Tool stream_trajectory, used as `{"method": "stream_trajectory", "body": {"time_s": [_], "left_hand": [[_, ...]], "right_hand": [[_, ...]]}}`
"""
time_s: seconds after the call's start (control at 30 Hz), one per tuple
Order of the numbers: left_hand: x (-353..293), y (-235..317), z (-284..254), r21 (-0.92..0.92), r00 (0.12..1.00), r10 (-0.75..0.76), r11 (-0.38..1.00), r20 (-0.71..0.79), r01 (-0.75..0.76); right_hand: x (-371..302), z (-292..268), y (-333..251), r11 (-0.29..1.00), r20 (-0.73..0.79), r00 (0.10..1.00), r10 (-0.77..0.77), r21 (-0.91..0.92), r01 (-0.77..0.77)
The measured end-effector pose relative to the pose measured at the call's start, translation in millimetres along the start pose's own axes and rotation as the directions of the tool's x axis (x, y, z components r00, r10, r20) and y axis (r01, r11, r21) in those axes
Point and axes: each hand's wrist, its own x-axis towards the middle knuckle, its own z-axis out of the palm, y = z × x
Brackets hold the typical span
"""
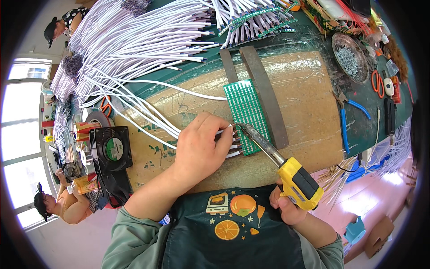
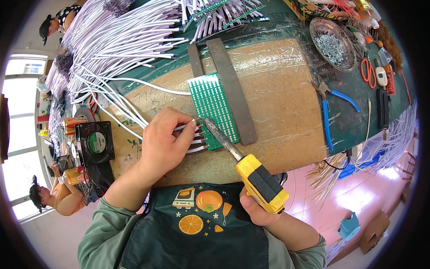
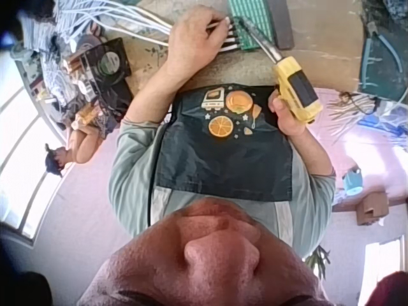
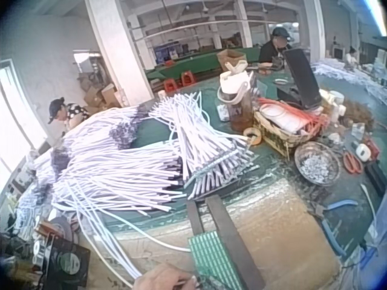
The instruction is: The person aligns wires onto a circuit board and solders them using a soldering iron, then puts the soldering iron down and presses the wires against the board by hand.
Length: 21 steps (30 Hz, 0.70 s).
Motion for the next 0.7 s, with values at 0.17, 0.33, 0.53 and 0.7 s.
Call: {"method": "stream_trajectory", "body": {"time_s": [0.17,0.33,0.53,0.7], "left_hand": [[0.1,0.8,-0.8,-0.002,1.000,-0.005,1.000,0.008,0.005],[-0.1,0.3,-0.8,-0.004,1.000,-0.002,1.000,0.004,0.002],[-0.2,0.3,0.0,-0.001,1.000,-0.008,1.000,0.001,0.008],[-0.7,1.0,-1.8,0.021,1.000,-0.011,1.000,0.009,0.010]], "right_hand": [[-1.2,1.8,-8.0,0.999,-0.057,0.998,-0.030,0.040,0.032],[-1.1,1.5,-7.5,0.998,-0.070,0.997,-0.032,0.053,0.036],[2.2,2.5,-11.0,0.995,-0.062,0.997,-0.047,0.084,0.052],[2.4,1.0,-9.2,0.997,-0.068,0.995,-0.068,0.022,0.070]]}}
